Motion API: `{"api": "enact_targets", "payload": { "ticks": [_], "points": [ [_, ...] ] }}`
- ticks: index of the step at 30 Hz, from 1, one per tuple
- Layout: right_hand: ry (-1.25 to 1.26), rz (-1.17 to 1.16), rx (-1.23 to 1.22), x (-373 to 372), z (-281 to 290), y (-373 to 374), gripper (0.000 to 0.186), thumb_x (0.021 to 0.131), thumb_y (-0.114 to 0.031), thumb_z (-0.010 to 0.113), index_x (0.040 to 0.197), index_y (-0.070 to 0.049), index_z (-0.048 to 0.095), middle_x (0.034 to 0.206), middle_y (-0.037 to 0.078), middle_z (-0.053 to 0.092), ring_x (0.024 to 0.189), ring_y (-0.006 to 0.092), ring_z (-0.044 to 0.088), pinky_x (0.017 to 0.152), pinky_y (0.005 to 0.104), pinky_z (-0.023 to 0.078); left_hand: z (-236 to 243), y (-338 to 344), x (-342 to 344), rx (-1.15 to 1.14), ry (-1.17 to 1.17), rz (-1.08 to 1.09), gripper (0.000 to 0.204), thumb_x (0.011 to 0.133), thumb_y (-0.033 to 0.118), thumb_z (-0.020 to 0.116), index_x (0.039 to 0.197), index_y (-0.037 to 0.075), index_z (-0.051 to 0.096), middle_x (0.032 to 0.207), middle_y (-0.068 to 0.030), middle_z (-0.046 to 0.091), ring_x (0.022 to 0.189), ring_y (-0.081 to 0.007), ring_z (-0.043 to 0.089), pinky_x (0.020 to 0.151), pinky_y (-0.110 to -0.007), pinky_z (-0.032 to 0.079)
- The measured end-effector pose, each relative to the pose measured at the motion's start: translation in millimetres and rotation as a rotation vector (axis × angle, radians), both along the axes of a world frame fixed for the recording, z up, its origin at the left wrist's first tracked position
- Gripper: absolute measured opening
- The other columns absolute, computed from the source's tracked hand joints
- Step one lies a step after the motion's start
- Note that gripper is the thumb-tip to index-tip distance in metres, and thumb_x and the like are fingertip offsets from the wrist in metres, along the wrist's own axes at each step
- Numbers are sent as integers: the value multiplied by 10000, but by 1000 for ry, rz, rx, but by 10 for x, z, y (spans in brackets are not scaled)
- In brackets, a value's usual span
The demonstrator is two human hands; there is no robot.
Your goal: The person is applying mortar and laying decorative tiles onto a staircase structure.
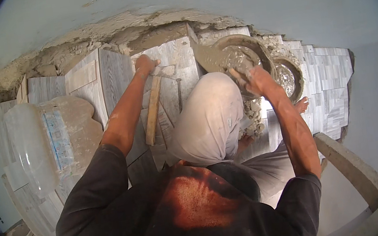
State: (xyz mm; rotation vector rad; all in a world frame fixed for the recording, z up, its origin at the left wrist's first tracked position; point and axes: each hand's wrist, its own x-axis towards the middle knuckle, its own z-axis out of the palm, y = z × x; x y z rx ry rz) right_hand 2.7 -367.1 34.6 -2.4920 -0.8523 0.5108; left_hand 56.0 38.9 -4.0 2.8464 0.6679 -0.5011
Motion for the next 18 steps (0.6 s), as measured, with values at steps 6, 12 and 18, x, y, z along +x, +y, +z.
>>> {"api": "enact_targets", "payload": {
  "ticks": [6, 12, 18],
  "points": [
    [20, 96, 20, -303, 178, -439, 436, 807, -205, 586, 1231, -135, 513, 952, 186, 627, 801, 381, 600, 723, 434, 502, 12, 58, -3, -1, 13, -42, 579, 659, 404, 764, 972, -62, 621, 1023, -253, 611, 965, -366, 595, 821, -404, 474],
    [17, -228, -116, -40, 453, -411, 430, 823, -255, 601, 1204, -69, 534, 1093, 174, 600, 864, 351, 622, 768, 388, 507, 1, 40, -15, -9, 9, -49, 589, 667, 415, 756, 969, -72, 618, 1021, -265, 606, 964, -371, 594, 825, -410, 469],
    [-92, -184, 13, 119, -138, 146, 453, 826, -272, 553, 1253, -134, 494, 924, 206, 631, 827, 375, 611, 764, 442, 501, 4, 45, -12, -6, 16, -65, 594, 665, 421, 755, 957, -78, 618, 1008, -270, 608, 955, -379, 595, 823, -411, 470]
  ]
}}
